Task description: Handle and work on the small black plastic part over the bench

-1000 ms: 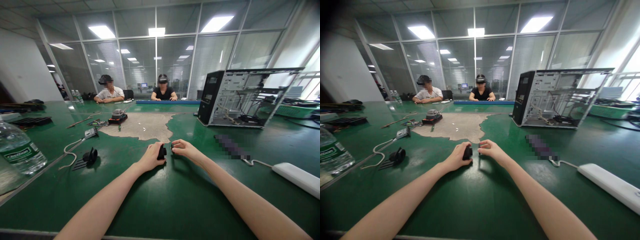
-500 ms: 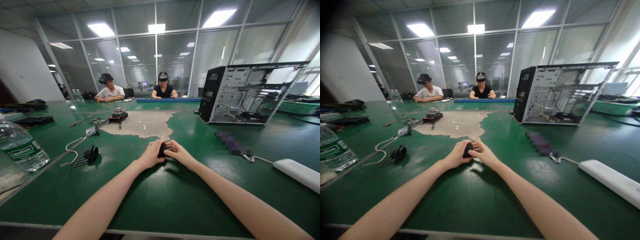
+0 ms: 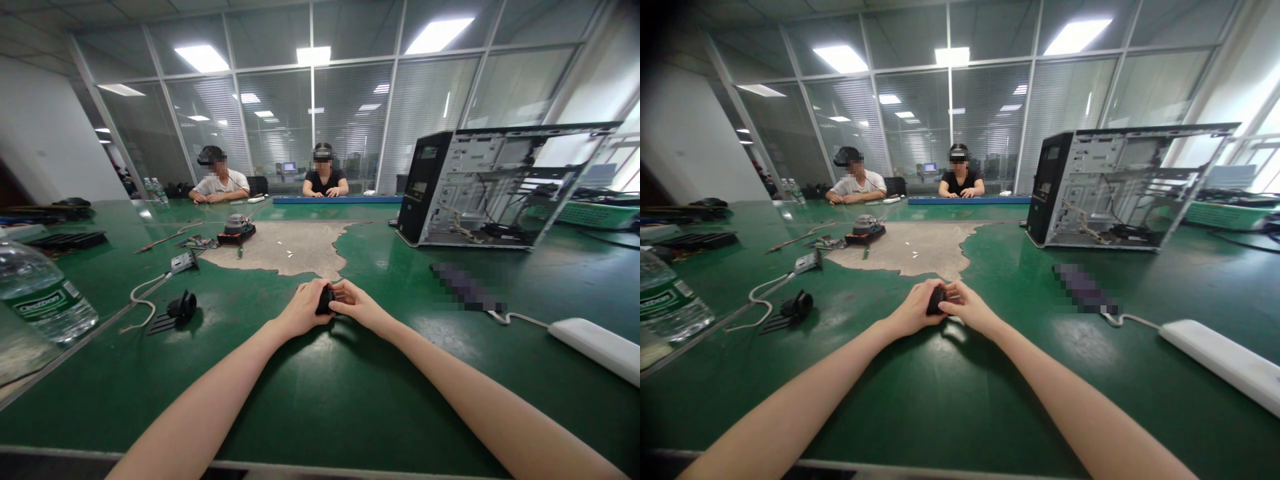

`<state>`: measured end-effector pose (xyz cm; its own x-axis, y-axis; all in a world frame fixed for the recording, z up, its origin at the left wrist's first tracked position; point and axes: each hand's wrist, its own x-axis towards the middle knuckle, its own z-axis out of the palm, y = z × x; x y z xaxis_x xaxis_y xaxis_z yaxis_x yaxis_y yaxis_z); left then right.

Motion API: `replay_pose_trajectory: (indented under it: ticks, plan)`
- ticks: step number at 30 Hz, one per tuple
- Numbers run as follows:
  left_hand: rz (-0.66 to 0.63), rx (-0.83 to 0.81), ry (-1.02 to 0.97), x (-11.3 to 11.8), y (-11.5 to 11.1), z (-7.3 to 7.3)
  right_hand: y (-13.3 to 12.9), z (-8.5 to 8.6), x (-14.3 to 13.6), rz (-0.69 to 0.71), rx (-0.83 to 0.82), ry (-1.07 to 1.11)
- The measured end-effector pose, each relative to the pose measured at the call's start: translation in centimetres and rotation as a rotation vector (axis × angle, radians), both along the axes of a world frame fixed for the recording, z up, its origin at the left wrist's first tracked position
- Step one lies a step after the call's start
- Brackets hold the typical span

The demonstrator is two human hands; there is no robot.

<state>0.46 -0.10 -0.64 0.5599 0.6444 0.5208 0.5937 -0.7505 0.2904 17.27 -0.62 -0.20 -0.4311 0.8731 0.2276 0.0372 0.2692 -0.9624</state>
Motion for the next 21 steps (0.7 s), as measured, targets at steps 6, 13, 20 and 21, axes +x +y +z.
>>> replay_pose_trajectory:
  ticks: [6,13,20,21]
  plan:
    - [-0.008,-0.008,-0.001,-0.04,-0.04,0.11,-0.14,-0.23,-0.41,-0.08,-0.014,-0.015]
    - [-0.012,-0.003,0.013,-0.02,-0.08,0.26,0.37,-0.78,-0.57,-0.095,0.014,-0.064]
    - [-0.015,0.005,0.001,0.02,-0.19,0.29,-0.38,-0.24,-0.25,-0.051,0.134,-0.062]
    - [-0.015,0.007,0.002,0.03,-0.18,0.28,-0.33,-0.3,-0.31,-0.074,0.129,-0.069]
